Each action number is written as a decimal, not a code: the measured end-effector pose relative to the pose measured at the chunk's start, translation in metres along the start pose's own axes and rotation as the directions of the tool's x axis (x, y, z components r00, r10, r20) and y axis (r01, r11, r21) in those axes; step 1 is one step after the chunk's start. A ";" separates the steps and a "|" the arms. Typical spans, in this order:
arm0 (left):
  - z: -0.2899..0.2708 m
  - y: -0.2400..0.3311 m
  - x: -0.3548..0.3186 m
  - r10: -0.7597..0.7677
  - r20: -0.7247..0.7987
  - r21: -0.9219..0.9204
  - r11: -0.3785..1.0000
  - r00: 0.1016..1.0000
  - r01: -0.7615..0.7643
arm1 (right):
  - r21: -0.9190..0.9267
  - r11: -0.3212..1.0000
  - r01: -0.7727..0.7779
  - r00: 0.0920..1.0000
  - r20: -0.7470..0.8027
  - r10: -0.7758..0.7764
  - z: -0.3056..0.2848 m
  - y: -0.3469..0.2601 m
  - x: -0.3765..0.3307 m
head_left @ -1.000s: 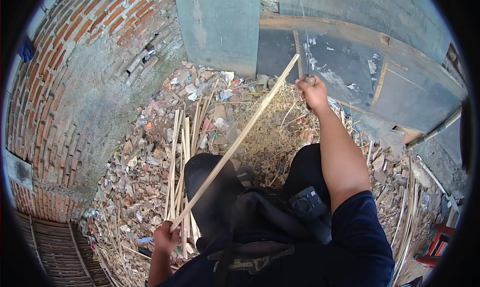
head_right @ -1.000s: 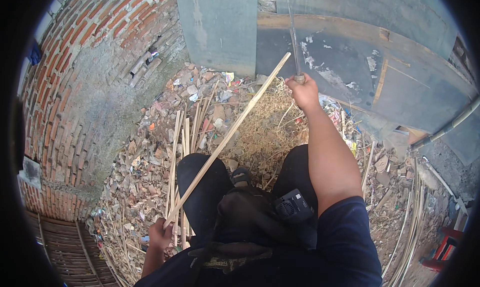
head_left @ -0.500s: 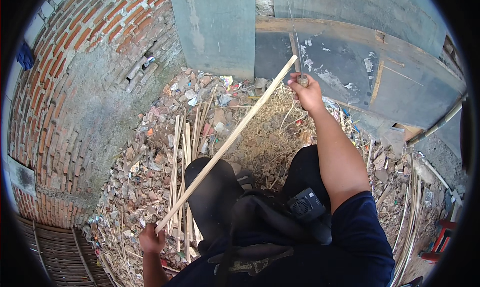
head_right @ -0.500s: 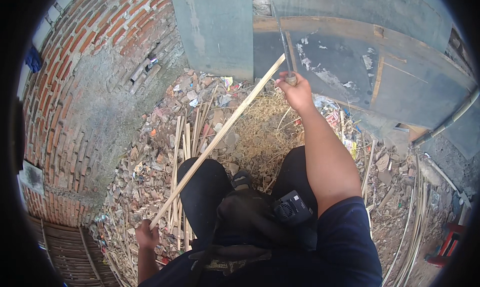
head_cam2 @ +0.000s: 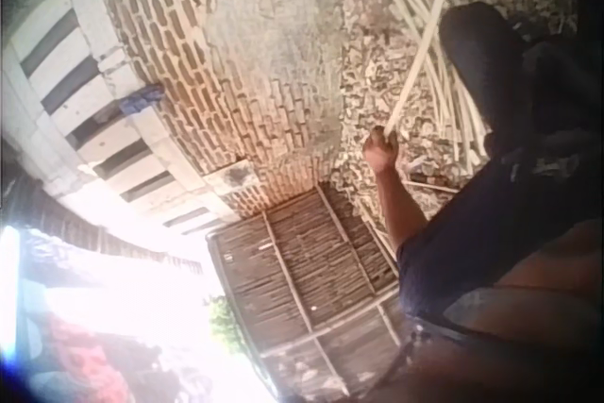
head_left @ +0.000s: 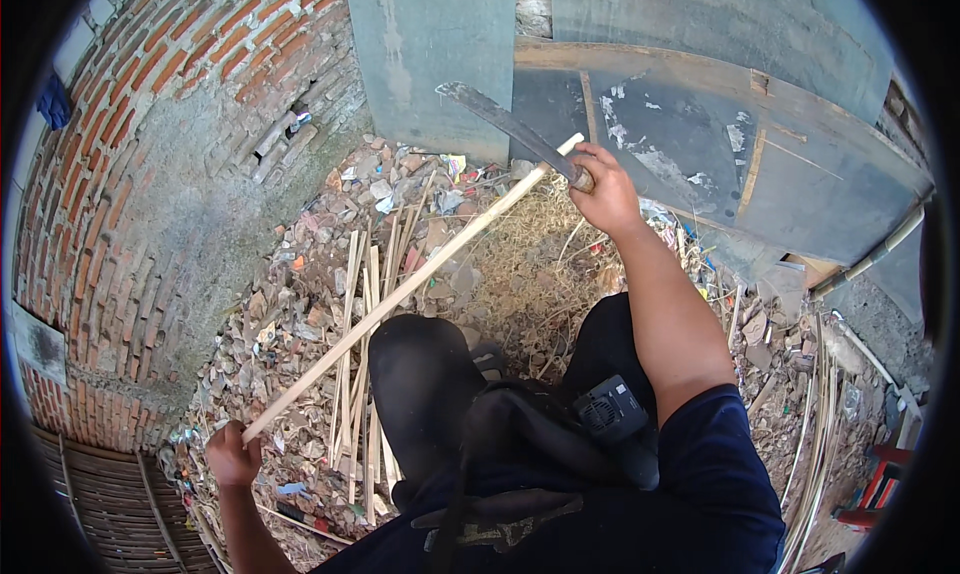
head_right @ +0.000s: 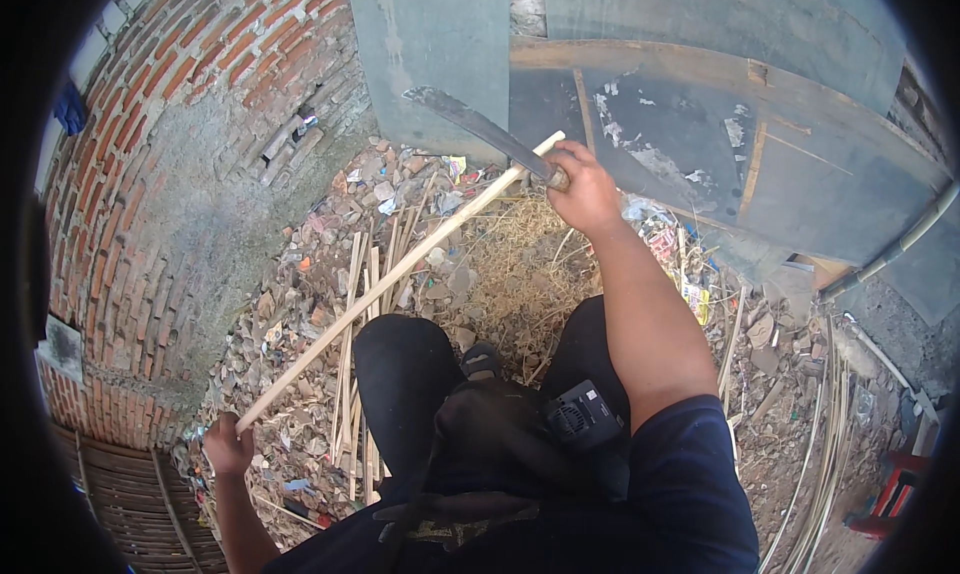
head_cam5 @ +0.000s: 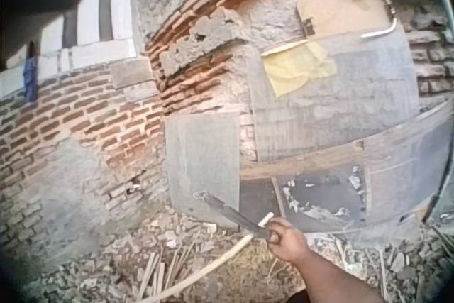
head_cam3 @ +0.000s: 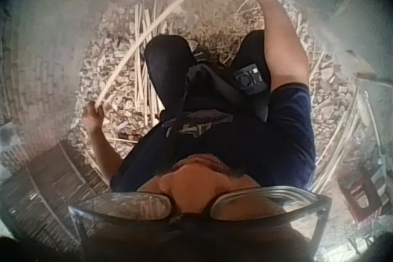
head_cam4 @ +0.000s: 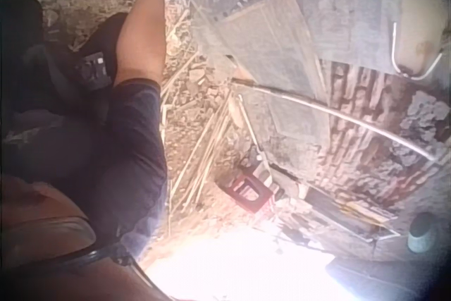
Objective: The person holds a wooden stick and shaves along its length using a knife.
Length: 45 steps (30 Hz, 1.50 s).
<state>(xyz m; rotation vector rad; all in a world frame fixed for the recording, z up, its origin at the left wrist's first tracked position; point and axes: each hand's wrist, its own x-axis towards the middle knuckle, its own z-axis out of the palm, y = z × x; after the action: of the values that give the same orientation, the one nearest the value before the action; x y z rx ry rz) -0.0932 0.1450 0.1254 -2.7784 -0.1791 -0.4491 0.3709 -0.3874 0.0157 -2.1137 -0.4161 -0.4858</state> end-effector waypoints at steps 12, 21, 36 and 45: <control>-0.027 -0.029 0.044 0.106 -0.003 0.118 0.987 0.994 -0.105 | 0.218 0.933 -0.286 0.853 0.501 0.144 0.011 0.001 -0.001; -0.086 -0.018 0.122 0.070 -0.205 0.329 0.944 0.976 0.001 | 0.058 0.858 -0.511 0.700 0.606 0.377 0.003 -0.027 -0.005; 0.048 0.206 0.164 -0.301 -0.247 -0.765 0.644 0.921 0.005 | 0.384 0.611 -0.692 0.674 0.646 0.358 0.000 -0.030 -0.001; 0.063 0.347 0.255 0.133 0.018 -0.965 0.260 0.991 -0.017 | 0.604 0.404 -0.687 0.697 0.705 0.132 0.019 -0.061 -0.017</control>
<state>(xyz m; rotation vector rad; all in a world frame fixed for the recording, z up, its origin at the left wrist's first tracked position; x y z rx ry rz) 0.2254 -0.1420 0.0504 -4.0449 0.3876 -0.5005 0.3313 -0.3410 0.0404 -1.2098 -0.2908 0.6310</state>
